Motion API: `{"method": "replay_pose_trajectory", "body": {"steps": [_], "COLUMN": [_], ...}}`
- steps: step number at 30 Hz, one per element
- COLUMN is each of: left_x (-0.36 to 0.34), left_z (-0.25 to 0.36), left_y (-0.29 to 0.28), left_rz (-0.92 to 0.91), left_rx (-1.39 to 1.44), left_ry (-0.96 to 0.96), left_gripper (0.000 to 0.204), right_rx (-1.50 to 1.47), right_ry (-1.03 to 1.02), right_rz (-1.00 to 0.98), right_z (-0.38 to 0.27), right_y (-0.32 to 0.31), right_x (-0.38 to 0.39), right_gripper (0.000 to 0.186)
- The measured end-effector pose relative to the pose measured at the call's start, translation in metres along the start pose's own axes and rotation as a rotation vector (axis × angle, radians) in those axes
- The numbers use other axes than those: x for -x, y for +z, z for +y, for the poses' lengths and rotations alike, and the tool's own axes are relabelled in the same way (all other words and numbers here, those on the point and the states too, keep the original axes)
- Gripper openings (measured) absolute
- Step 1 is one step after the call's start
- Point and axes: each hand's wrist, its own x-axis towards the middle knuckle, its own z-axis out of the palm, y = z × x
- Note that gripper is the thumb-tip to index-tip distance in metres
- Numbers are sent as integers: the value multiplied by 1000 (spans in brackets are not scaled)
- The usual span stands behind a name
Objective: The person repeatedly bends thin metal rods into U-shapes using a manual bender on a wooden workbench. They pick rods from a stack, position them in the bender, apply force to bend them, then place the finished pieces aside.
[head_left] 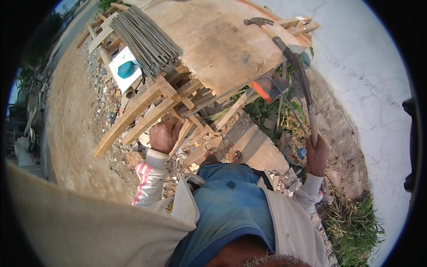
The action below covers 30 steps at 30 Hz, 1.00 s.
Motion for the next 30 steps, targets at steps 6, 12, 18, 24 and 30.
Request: {"method": "replay_pose_trajectory", "body": {"steps": [6, 12, 18, 24, 30], "left_x": [-59, -92, -99, -85, -141], "left_z": [-42, -70, -73, -44, 52], "left_y": [-3, 1, 6, -3, 55], "left_rz": [-111, -214, -304, -122, -17], "left_rx": [51, 259, 397, 164, 384], "left_ry": [89, 49, -51, 169, 369], "left_gripper": [34, 29, 29, 29, 37], "right_rx": [-18, -195, -299, -206, -89], "right_ry": [78, 212, 226, 182, 154], "right_rz": [72, 53, 50, 59, 41], "right_z": [-16, -20, -20, -14, -22], "right_y": [19, 21, 18, 24, 26], "right_x": [26, 24, 26, 14, 3], "right_gripper": [36, 31, 25, 28, 31]}}
